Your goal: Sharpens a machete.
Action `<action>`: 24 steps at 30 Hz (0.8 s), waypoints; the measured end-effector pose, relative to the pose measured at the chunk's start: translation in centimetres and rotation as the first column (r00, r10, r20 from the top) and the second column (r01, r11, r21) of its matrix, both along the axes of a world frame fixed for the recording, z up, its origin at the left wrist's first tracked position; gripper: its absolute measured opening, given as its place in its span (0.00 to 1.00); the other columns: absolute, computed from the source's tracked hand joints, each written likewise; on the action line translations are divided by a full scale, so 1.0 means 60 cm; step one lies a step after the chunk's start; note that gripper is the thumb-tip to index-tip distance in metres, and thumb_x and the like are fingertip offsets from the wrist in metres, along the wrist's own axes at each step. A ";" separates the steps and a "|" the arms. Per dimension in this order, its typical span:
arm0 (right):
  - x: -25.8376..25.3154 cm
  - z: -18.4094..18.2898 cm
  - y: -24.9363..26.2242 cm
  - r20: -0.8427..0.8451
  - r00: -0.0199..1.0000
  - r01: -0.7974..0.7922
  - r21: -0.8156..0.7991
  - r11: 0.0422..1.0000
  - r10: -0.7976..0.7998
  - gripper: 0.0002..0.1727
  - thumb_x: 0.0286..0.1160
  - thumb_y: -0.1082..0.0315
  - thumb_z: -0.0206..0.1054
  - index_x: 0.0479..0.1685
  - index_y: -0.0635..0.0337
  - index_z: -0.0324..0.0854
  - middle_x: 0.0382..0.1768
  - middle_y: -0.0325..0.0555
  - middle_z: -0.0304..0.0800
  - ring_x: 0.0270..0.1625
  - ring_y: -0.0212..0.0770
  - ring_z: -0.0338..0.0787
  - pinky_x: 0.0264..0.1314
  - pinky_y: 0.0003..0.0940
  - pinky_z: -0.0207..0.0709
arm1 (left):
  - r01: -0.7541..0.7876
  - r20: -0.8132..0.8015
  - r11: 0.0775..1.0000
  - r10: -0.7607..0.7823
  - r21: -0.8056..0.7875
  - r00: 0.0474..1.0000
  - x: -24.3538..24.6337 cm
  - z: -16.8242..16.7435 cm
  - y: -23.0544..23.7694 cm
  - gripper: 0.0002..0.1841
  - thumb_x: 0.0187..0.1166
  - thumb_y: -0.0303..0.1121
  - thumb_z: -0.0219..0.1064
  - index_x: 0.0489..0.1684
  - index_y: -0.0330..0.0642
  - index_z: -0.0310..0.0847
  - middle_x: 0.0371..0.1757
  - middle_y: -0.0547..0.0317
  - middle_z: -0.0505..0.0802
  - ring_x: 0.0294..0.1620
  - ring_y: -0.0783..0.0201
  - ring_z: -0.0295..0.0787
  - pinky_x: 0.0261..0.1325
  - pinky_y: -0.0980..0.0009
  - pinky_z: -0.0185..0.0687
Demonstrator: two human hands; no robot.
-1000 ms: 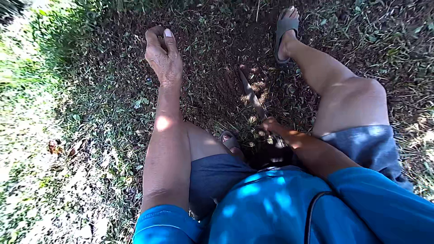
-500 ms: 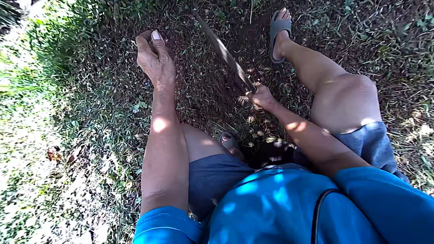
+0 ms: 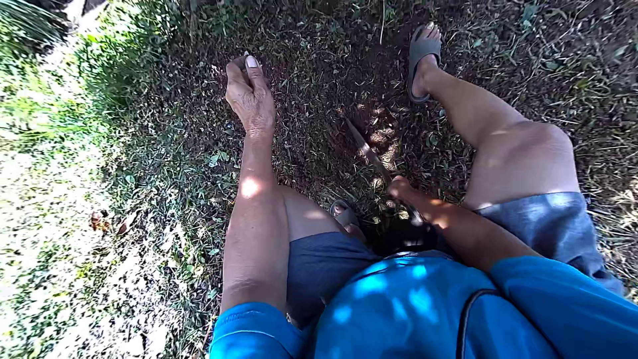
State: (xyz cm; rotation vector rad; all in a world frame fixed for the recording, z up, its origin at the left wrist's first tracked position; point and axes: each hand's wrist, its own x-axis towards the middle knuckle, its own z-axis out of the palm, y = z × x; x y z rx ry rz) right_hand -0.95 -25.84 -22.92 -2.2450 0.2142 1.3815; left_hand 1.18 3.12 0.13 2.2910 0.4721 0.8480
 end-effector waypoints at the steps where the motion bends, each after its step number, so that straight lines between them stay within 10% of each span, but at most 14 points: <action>1: -0.006 0.014 0.004 0.009 1.000 -0.011 0.015 1.000 0.011 0.16 0.87 0.64 0.62 0.61 0.69 0.76 0.44 0.54 0.79 0.37 0.42 0.78 0.45 0.41 0.75 | -0.002 -0.017 1.000 0.002 -0.002 1.000 -0.001 0.001 0.001 0.24 0.94 0.40 0.44 0.69 0.26 0.74 0.38 0.52 0.92 0.38 0.67 0.91 0.52 0.66 0.85; 8: 0.044 0.078 0.023 0.319 0.946 -0.111 0.174 0.978 0.051 0.18 0.81 0.62 0.69 0.43 0.75 0.82 0.42 0.68 0.86 0.40 0.59 0.87 0.48 0.59 0.79 | -0.021 0.020 1.000 0.022 -0.018 1.000 -0.002 0.005 -0.002 0.23 0.94 0.39 0.44 0.68 0.27 0.75 0.38 0.53 0.91 0.37 0.68 0.90 0.50 0.68 0.84; 12: 0.100 0.181 0.072 0.515 0.829 -0.024 0.422 0.906 -0.219 0.17 0.82 0.60 0.69 0.41 0.69 0.84 0.29 0.54 0.83 0.28 0.48 0.82 0.38 0.51 0.77 | -0.046 0.068 0.998 0.049 -0.036 0.996 -0.018 0.007 0.002 0.24 0.94 0.39 0.44 0.69 0.28 0.75 0.41 0.53 0.91 0.39 0.68 0.90 0.51 0.68 0.85; 15: 0.146 0.250 0.091 0.472 0.637 0.040 0.770 0.637 -0.610 0.13 0.81 0.65 0.68 0.28 0.58 0.76 0.12 0.31 0.70 0.11 0.27 0.70 0.18 0.27 0.73 | -0.054 0.173 0.998 0.060 -0.038 0.983 -0.025 0.001 0.018 0.23 0.95 0.38 0.43 0.66 0.26 0.76 0.39 0.56 0.91 0.37 0.71 0.90 0.50 0.71 0.86; 19: 0.195 0.278 0.137 0.186 0.466 0.053 0.970 0.236 -0.865 0.15 0.82 0.74 0.65 0.25 0.51 0.70 0.07 0.27 0.69 0.07 0.26 0.70 0.12 0.25 0.75 | -0.051 0.234 0.997 0.065 -0.064 0.970 -0.027 -0.005 0.030 0.21 0.94 0.37 0.43 0.63 0.26 0.75 0.37 0.60 0.89 0.35 0.74 0.88 0.49 0.72 0.85; 22: 0.204 0.149 0.178 0.318 0.515 0.222 0.848 0.482 -0.796 0.12 0.80 0.67 0.67 0.29 0.62 0.75 0.13 0.36 0.73 0.11 0.31 0.73 0.16 0.31 0.76 | -0.042 0.251 0.997 0.057 -0.066 0.966 -0.023 -0.005 0.036 0.21 0.94 0.36 0.43 0.62 0.25 0.75 0.35 0.61 0.89 0.34 0.75 0.88 0.48 0.73 0.85; 24: 0.173 0.040 0.175 0.345 0.797 0.275 0.524 0.806 -0.496 0.13 0.81 0.65 0.67 0.47 0.69 0.78 0.23 0.45 0.77 0.17 0.36 0.76 0.23 0.34 0.77 | -0.034 0.251 0.997 0.051 -0.073 0.967 -0.022 -0.007 0.036 0.20 0.94 0.35 0.43 0.60 0.26 0.76 0.34 0.62 0.88 0.34 0.75 0.88 0.47 0.73 0.86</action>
